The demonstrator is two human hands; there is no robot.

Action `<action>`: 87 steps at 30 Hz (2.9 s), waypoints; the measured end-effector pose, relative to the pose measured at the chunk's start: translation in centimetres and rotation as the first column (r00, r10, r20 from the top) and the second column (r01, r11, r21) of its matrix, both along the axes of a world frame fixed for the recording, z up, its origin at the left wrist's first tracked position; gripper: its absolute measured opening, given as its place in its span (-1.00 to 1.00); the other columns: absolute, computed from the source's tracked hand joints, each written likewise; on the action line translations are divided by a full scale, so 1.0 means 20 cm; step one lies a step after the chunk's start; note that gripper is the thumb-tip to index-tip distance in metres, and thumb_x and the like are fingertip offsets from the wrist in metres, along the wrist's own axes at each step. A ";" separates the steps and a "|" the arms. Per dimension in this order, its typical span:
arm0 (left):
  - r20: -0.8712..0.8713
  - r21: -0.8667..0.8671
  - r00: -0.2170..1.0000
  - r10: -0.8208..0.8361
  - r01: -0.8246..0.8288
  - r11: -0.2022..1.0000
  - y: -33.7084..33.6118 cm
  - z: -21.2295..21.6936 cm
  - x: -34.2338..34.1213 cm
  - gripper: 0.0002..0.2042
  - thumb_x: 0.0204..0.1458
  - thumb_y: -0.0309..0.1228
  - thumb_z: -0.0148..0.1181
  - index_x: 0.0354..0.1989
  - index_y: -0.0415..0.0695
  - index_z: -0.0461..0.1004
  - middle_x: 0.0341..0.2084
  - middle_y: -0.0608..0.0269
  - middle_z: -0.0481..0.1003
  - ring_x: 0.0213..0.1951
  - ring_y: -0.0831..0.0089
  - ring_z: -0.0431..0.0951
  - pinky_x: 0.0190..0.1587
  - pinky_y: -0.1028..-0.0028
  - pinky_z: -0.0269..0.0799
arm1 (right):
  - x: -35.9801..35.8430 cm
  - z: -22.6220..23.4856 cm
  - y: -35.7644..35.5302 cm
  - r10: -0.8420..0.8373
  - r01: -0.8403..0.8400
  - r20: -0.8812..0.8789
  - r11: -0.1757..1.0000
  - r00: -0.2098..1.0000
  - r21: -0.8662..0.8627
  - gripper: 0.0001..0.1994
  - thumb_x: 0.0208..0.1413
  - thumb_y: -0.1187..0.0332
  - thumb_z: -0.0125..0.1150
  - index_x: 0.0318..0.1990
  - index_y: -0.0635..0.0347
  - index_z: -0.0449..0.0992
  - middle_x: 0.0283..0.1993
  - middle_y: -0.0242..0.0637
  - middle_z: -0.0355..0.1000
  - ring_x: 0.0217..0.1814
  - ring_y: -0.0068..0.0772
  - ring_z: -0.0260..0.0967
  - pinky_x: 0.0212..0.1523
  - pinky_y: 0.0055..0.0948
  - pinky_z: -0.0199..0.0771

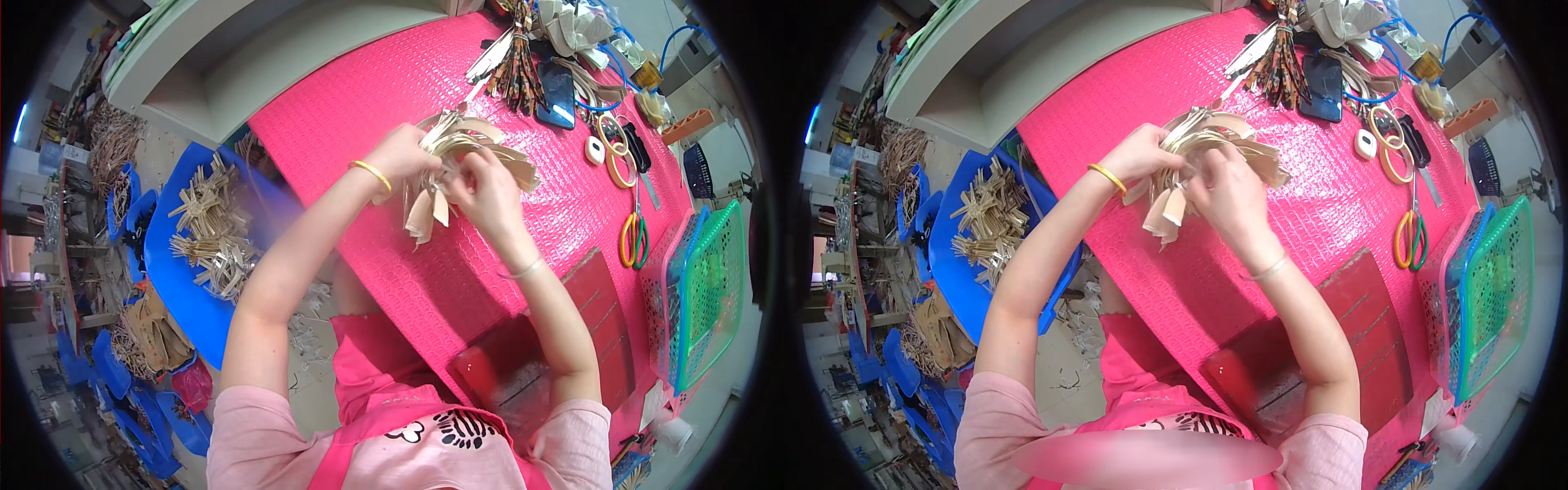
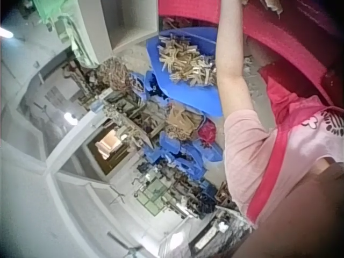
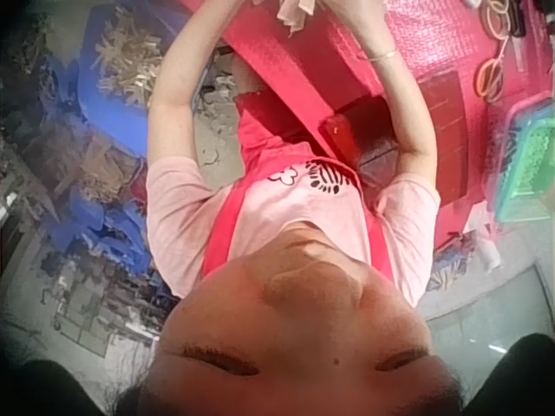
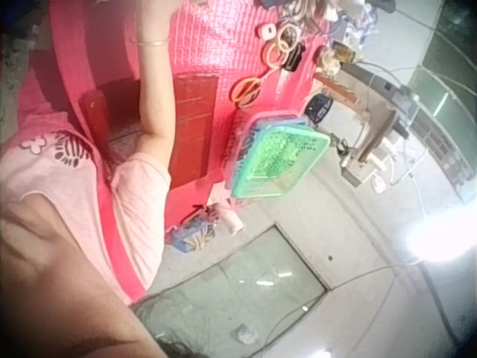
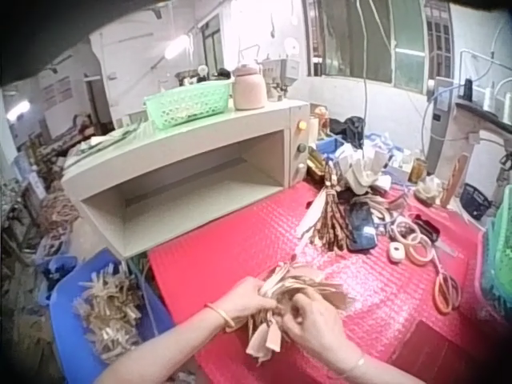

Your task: Manually assembling and organizing decorative shoe straps by threading metallic buckles onto them.

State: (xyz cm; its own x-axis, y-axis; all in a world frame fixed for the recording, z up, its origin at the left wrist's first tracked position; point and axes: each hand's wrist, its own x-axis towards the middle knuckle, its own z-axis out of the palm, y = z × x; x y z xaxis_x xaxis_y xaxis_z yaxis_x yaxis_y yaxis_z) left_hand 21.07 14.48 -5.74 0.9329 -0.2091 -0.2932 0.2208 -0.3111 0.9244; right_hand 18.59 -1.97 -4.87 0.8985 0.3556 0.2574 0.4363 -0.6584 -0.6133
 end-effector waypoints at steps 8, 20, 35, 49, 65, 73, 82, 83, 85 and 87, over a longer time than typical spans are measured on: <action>0.191 0.544 0.924 -0.331 0.181 0.819 0.05 0.19 0.00 -0.51 -0.19 -0.09 0.17 -0.17 -0.22 0.38 -0.34 0.02 0.39 -0.27 0.40 0.40 -0.24 0.47 0.32 | -0.01 0.24 -0.14 0.058 -0.075 -0.151 0.992 0.987 -0.106 -0.84 -0.17 0.43 0.08 -0.37 0.28 0.39 -0.52 -0.01 0.39 -0.41 -0.03 0.37 -0.36 -0.24 0.34; -0.250 0.764 0.924 -0.288 0.371 0.527 0.25 0.39 0.07 -0.68 -0.17 -0.19 0.16 -0.64 -0.26 0.45 -0.87 0.29 0.33 -0.81 0.51 0.30 -0.73 0.53 0.21 | 0.13 0.40 -0.15 0.428 -0.303 -0.745 0.901 0.512 0.310 -0.83 -0.09 0.51 -0.04 -0.30 0.28 0.41 -0.50 -0.36 0.43 -0.67 -0.70 0.24 -0.68 -0.71 0.17; -0.188 -0.648 0.967 0.173 -0.255 0.718 0.09 0.12 -0.15 -0.84 0.01 -0.37 -0.08 -0.43 -0.18 0.38 -0.59 0.41 0.34 -0.58 0.73 0.22 -0.63 0.72 0.01 | 0.30 0.21 0.24 0.433 -0.048 -0.507 0.794 0.746 0.606 -0.81 -0.01 0.30 0.10 -0.43 0.27 0.47 -0.66 -0.51 0.27 -0.71 -0.81 0.08 -0.72 -0.80 0.00; -0.450 -0.648 0.883 0.131 -0.424 0.632 0.09 0.21 -0.19 -0.73 0.08 -0.34 -0.34 -0.41 -0.26 0.27 -0.65 0.25 0.35 -0.76 0.71 0.15 -0.82 0.74 0.00 | 0.20 0.14 0.08 0.749 0.219 -0.637 0.600 0.183 0.769 -0.48 -0.06 0.49 -0.23 0.16 0.21 0.02 -0.72 -0.48 0.15 -0.84 -0.79 -0.15 -0.86 -0.79 -0.22; -0.032 -0.250 0.914 0.406 -0.400 0.882 0.10 0.00 -0.41 -0.95 -0.02 -0.53 -0.02 -0.41 -0.25 0.30 -0.71 0.30 0.35 -0.69 0.61 0.30 -0.67 0.60 0.22 | 0.64 0.08 0.13 0.174 -0.099 0.268 0.957 0.947 -0.273 -0.81 -0.22 0.30 0.19 -0.49 0.23 0.47 -0.57 -0.18 0.35 -0.44 -0.13 0.32 -0.37 -0.30 0.33; 0.486 0.698 0.846 -0.220 -0.225 0.679 0.38 0.32 -0.40 -0.84 -0.25 -0.44 0.15 -0.43 -0.15 0.39 -0.65 0.10 0.41 -0.54 0.27 0.46 -0.48 0.39 0.33 | 0.47 0.29 0.22 0.442 -0.443 -0.116 0.896 0.890 0.010 -0.80 -0.07 0.36 0.07 -0.28 0.23 0.37 -0.55 -0.18 0.37 -0.46 -0.33 0.37 -0.46 -0.39 0.31; 0.954 0.229 0.297 0.043 -0.815 0.533 0.05 0.36 -0.29 -0.86 -0.22 -0.50 0.11 -0.41 -0.16 0.43 -0.46 0.14 0.35 -0.38 0.24 0.39 -0.35 0.38 0.30 | 0.43 0.22 0.36 0.511 -0.515 -0.140 0.857 0.848 0.008 -0.80 -0.13 0.31 0.12 -0.41 0.26 0.49 -0.54 -0.15 0.42 -0.51 -0.31 0.38 -0.42 -0.41 0.33; 0.840 0.177 0.466 0.278 -0.720 0.671 0.02 0.26 -0.30 -0.86 -0.20 -0.44 0.13 -0.42 -0.18 0.44 -0.58 0.14 0.36 -0.48 0.24 0.40 -0.40 0.38 0.31 | 0.43 0.23 0.36 0.486 -0.489 -0.194 0.872 0.852 0.037 -0.80 -0.13 0.31 0.12 -0.41 0.26 0.49 -0.56 -0.16 0.42 -0.52 -0.33 0.38 -0.42 -0.41 0.33; 0.719 0.202 0.603 0.347 -0.658 0.726 0.02 0.06 -0.25 -0.82 -0.15 -0.45 0.07 -0.38 -0.30 0.43 -0.48 0.01 0.43 -0.44 0.22 0.45 -0.44 0.36 0.32 | 0.38 0.29 0.38 0.437 -0.449 -0.318 0.893 0.841 0.039 -0.81 -0.13 0.32 0.12 -0.43 0.28 0.49 -0.58 -0.21 0.41 -0.53 -0.42 0.38 -0.44 -0.43 0.33; 0.551 -0.009 0.652 0.522 -0.620 0.784 0.00 -0.04 -0.17 -0.82 -0.16 -0.46 0.08 -0.39 -0.31 0.44 -0.52 0.01 0.44 -0.47 0.27 0.46 -0.47 0.38 0.31 | 0.40 0.29 0.39 0.431 -0.452 -0.332 0.892 0.839 0.016 -0.82 -0.13 0.33 0.12 -0.45 0.29 0.49 -0.59 -0.22 0.41 -0.53 -0.44 0.37 -0.45 -0.44 0.33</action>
State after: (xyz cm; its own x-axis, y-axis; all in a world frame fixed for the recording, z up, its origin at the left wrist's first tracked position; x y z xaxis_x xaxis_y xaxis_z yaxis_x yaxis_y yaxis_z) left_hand 17.62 14.39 -6.47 0.8655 0.4213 0.2708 -0.0666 -0.4391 0.8960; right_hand 26.57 5.76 0.88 0.6713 0.7395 -0.0495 0.4779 -0.4829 -0.7337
